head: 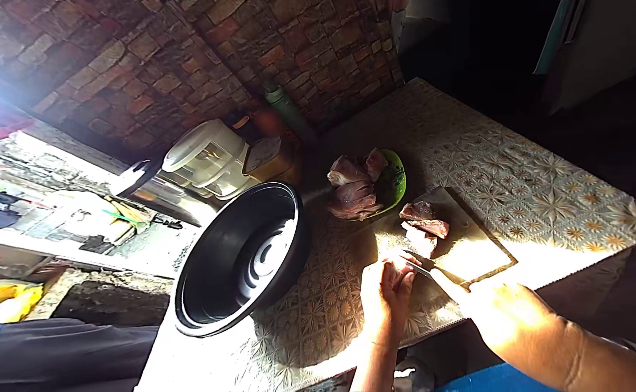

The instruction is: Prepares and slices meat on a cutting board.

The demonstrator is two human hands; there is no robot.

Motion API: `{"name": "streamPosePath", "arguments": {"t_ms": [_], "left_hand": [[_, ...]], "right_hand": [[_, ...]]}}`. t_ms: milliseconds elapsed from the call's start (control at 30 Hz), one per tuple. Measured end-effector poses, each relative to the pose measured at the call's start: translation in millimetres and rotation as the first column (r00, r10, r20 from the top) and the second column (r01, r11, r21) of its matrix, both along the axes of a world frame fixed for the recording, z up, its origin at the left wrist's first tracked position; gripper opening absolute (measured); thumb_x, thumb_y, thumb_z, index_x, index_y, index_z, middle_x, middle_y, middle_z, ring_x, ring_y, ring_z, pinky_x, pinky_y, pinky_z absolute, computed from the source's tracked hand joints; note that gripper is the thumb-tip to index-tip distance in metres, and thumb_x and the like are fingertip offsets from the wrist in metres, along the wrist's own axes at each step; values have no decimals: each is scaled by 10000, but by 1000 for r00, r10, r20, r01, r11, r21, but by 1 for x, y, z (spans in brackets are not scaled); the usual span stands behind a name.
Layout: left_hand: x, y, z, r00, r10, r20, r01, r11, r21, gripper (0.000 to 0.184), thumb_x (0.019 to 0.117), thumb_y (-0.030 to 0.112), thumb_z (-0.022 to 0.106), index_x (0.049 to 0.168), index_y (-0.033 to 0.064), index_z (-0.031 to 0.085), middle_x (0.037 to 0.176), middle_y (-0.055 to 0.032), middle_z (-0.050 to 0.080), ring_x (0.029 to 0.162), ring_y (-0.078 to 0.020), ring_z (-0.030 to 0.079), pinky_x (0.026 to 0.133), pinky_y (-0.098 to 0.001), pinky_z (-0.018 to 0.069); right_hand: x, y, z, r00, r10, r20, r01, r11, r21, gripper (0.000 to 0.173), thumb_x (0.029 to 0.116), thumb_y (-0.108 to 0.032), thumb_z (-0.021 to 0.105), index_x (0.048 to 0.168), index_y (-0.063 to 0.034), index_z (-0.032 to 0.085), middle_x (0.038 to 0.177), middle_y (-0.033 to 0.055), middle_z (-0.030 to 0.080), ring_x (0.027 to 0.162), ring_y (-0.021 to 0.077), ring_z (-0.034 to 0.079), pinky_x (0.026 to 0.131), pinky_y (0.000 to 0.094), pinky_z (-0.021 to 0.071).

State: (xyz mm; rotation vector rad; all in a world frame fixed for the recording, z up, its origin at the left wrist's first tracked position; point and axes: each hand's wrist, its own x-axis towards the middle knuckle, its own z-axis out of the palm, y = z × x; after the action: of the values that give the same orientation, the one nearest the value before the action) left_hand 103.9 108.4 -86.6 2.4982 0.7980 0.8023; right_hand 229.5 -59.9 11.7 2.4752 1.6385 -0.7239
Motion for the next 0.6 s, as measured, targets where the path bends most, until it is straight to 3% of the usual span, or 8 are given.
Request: {"name": "streamPosePath", "arguments": {"t_ms": [100, 333, 433, 600], "left_hand": [[3, 1, 3, 1000, 14, -16, -14, 1000, 2, 303, 846, 309, 790, 1013, 60, 749, 1023, -84, 721, 1046, -219, 674, 946, -376, 540], [6, -2, 5, 998, 62, -32, -63, 998, -21, 287, 845, 235, 770, 1009, 1, 746, 1029, -141, 717, 1044, -271, 679, 939, -404, 544], [6, -6, 6, 998, 63, -17, -63, 998, 2, 269, 865, 194, 741, 1024, -22, 742, 1007, -162, 726, 1035, -306, 688, 943, -448, 543], [4, -5, 6, 998, 50, 38, -46, 994, -94, 261, 828, 250, 810, 947, 30, 736, 924, -94, 712, 948, -241, 684, 898, -426, 541]], "right_hand": [[-1, 18, 11, 999, -17, -36, 15, 998, -54, 798, 1004, 28, 431, 1676, -276, 127, 996, 216, 696, 910, 414, 695, 724, 515, 546], [-4, 68, 9, 996, -3, -89, 7, 999, 42, 644, 1047, -45, 419, 1648, -176, 228, 1052, 232, 690, 985, 442, 688, 770, 575, 536], [-9, 73, 7, 998, 10, -54, -5, 995, 97, 583, 1049, -56, 417, 1617, -129, 308, 1051, 227, 691, 959, 432, 693, 743, 560, 543], [-6, 34, 14, 994, -56, -94, 47, 995, -86, 786, 1013, 5, 458, 1676, -261, 130, 1123, 237, 688, 1031, 448, 677, 816, 578, 543]]}}
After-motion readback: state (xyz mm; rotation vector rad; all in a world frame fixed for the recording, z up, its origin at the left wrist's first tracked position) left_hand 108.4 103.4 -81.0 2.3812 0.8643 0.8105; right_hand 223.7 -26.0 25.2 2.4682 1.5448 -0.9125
